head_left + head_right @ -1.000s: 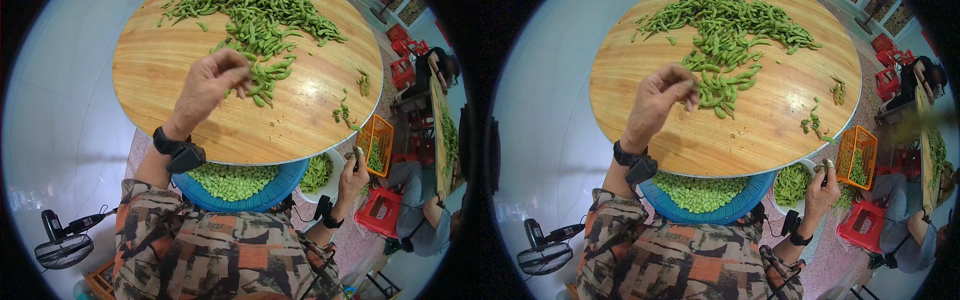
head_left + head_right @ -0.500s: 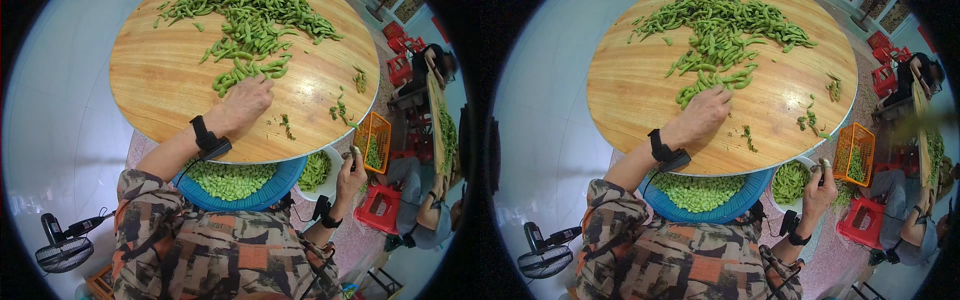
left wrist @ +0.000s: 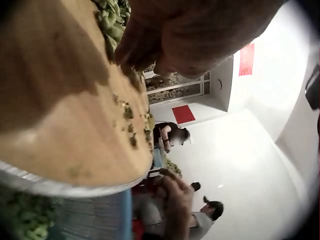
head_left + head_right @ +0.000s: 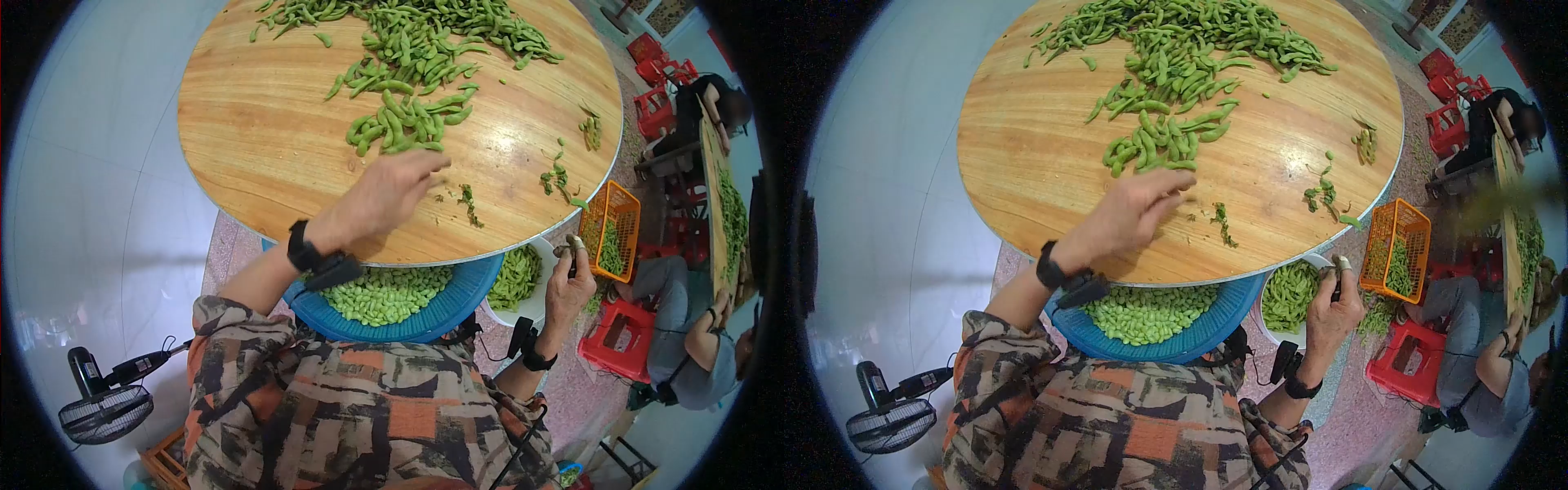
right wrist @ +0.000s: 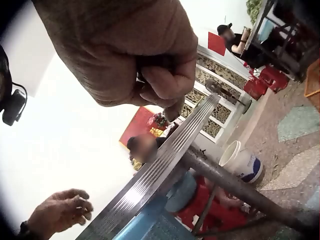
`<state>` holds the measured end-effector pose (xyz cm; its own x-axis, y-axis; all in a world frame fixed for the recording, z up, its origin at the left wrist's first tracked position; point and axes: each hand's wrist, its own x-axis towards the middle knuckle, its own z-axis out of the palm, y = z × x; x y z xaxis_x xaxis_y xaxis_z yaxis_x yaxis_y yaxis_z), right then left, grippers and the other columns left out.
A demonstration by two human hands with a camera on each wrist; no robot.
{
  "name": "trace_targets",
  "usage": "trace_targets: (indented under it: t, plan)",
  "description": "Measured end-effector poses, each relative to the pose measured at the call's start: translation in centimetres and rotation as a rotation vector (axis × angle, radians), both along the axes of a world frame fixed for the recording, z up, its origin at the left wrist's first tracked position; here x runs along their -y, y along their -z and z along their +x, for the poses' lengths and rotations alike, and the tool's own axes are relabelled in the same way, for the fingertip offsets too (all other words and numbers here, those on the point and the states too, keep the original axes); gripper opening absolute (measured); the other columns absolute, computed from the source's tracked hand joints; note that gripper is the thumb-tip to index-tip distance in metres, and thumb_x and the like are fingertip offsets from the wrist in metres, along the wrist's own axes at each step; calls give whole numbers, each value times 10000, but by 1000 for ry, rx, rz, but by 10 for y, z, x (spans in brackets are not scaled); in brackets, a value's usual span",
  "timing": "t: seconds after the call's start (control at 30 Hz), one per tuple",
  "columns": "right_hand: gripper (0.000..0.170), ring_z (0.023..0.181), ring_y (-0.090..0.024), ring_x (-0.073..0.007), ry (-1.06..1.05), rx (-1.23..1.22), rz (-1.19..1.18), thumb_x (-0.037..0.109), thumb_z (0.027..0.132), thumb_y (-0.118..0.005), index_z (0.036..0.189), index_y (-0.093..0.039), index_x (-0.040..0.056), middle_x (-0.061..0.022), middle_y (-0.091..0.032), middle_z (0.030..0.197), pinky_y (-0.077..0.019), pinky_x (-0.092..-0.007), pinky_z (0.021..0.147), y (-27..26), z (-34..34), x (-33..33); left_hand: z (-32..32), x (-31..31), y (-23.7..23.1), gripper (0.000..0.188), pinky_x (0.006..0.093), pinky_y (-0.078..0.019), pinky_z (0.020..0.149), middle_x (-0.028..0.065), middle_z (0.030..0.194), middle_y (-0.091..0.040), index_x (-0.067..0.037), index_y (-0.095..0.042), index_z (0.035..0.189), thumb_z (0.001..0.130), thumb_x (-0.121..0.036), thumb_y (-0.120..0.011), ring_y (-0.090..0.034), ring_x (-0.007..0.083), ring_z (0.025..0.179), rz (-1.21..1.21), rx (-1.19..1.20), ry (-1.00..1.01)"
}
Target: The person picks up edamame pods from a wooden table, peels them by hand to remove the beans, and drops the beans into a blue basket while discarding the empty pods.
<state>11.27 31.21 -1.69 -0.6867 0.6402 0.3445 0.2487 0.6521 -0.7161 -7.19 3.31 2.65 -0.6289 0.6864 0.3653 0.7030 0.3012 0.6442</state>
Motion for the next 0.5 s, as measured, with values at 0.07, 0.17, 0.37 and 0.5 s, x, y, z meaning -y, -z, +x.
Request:
trace_targets:
  t: [0.07, 0.17, 0.37, 0.5]
  plan:
    - [244, 754, -657, -150, -6, -23, 11, 9, 919, -562, 1133, -667, -41, -144, -712, 865, -517, -300, 680, -1, -2, 2, 21, 22, 1, 400, 396, -477, 958, 213, 1223, -605, 4, -535, 1291, 914, -100, -621, -590, 364, 1137, -65, -71, -68]
    - [240, 751, -657, -151, 5, -8, -54, 7, 918, -561, 1129, -668, -36, -145, -709, 859, -515, -300, 673, -7, 1, 1, 49, 66, -3, 629, 440, -368, 1092, 254, 1417, -439, 35, -376, 1423, 907, -198, -650, -430, 405, 1316, -235, -66, -175]
    - [231, 742, -661, -151, -14, 23, -13, 2, 916, -557, 1114, -672, -23, -127, -701, 834, -512, -294, 657, 3, 0, -1, 73, 109, 20, 990, 516, -159, 1196, 304, 1565, -180, 91, -201, 1491, 858, -535, -633, -187, 454, 1454, -637, -94, -189]
    - [227, 714, -651, -148, -34, 9, 31, 2, 916, -563, 1113, -675, -15, -124, -692, 811, -504, -306, 632, 3, -11, 10, 62, 51, 22, 1028, 521, -122, 1204, 313, 1568, -164, 95, -242, 1476, 839, -641, -574, -158, 448, 1468, -567, -117, 2]
